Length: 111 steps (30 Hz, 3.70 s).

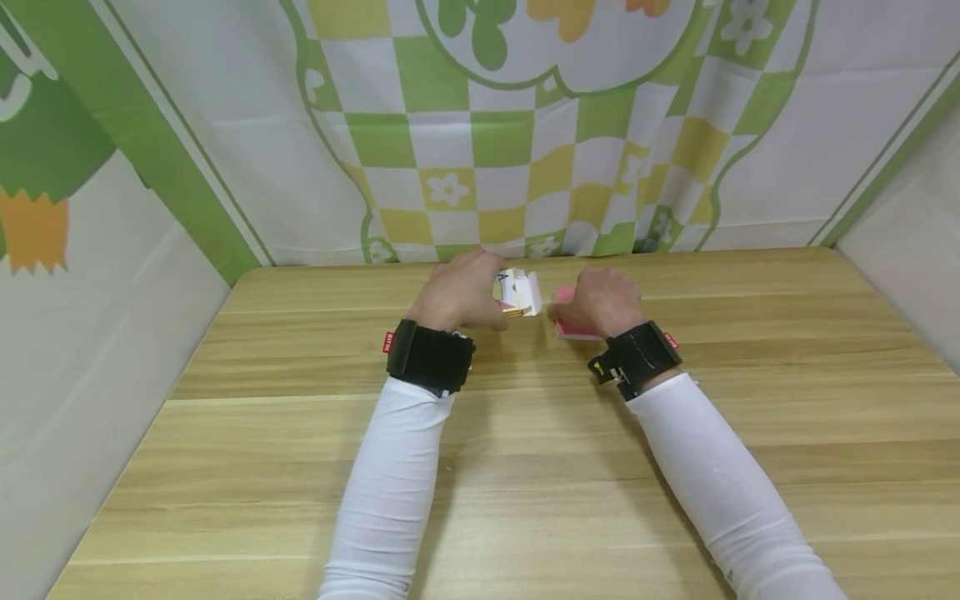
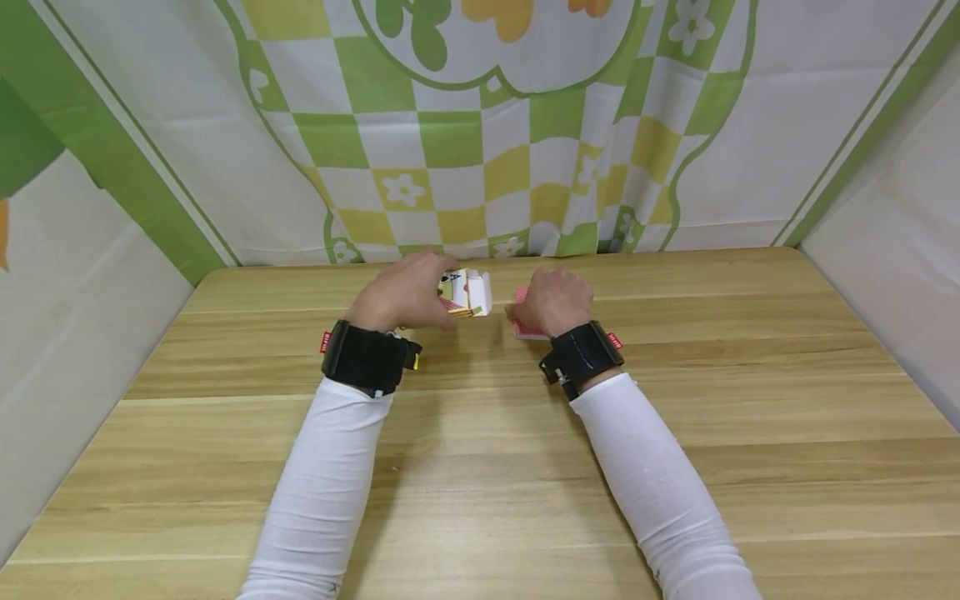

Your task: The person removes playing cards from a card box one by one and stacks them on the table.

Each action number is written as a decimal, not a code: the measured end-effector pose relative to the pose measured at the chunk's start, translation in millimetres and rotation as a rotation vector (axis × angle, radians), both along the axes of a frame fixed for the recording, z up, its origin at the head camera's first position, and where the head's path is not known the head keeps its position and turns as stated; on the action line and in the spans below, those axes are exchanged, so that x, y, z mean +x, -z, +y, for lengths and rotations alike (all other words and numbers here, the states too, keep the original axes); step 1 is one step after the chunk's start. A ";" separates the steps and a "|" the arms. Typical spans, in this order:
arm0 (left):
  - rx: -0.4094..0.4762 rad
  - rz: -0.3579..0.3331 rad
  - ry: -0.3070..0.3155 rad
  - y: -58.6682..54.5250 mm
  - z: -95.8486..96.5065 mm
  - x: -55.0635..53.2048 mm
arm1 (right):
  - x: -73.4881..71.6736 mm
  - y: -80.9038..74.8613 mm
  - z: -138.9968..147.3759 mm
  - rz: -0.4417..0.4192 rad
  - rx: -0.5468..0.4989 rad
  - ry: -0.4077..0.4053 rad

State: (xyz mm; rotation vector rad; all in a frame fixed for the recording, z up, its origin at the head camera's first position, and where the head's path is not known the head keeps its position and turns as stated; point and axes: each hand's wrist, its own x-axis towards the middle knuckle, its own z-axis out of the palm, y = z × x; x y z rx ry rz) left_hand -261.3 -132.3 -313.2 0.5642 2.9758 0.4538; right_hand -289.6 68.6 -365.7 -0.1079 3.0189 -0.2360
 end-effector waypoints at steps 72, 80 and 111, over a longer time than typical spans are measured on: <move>-0.006 0.028 0.015 1.3 3.3 -2.6 | -0.7 -25.4 -6.8 -0.204 -0.634 -0.259; -0.010 0.016 -0.002 0.6 1.7 -1.6 | -3.3 -27.5 5.6 -0.225 -0.670 -0.264; -0.038 0.019 0.011 1.2 4.1 -1.9 | 3.1 -33.9 -3.4 0.019 -0.482 -0.600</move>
